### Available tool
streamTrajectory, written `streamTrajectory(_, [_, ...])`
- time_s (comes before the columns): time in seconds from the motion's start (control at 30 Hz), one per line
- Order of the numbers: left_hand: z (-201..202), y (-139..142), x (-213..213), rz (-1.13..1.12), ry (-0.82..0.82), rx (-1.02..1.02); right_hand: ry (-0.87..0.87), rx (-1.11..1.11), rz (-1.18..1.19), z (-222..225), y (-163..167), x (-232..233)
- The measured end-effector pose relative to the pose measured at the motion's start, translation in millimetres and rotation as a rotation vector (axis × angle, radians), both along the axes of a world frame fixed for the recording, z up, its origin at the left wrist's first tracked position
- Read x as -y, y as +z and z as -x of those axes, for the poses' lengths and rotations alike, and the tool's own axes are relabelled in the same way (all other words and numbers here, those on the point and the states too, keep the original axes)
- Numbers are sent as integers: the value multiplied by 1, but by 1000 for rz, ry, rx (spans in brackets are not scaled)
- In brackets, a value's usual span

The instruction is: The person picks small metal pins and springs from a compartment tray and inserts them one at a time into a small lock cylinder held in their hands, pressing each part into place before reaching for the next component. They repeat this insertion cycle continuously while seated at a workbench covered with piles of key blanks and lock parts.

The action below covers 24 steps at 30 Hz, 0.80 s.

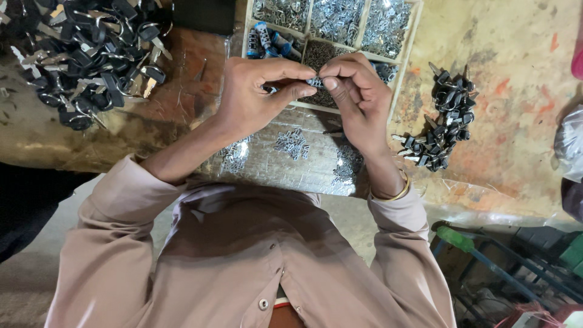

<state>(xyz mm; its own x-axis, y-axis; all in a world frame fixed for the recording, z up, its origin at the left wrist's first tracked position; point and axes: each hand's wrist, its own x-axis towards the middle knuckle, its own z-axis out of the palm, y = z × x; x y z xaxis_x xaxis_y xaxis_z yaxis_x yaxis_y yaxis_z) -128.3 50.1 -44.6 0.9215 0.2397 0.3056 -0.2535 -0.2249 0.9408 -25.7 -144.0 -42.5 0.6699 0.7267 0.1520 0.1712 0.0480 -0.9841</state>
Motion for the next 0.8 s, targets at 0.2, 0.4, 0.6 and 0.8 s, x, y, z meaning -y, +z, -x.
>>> streamTrajectory(0.2, [1, -1, 0, -21, 12, -12, -18, -3, 50, 2, -2, -2])
streamTrajectory(0.4, [0, -5, 0, -11, -4, 15, -166, -48, -82, -6, -9, 3])
streamTrajectory(0.6, [0, -7, 0, -22, 4, 32, 57, -451, -123, -8, -7, 4])
streamTrajectory(0.8, [1, -4, 1, -49, 28, 4, 69, -411, -88, -5, 0, 1])
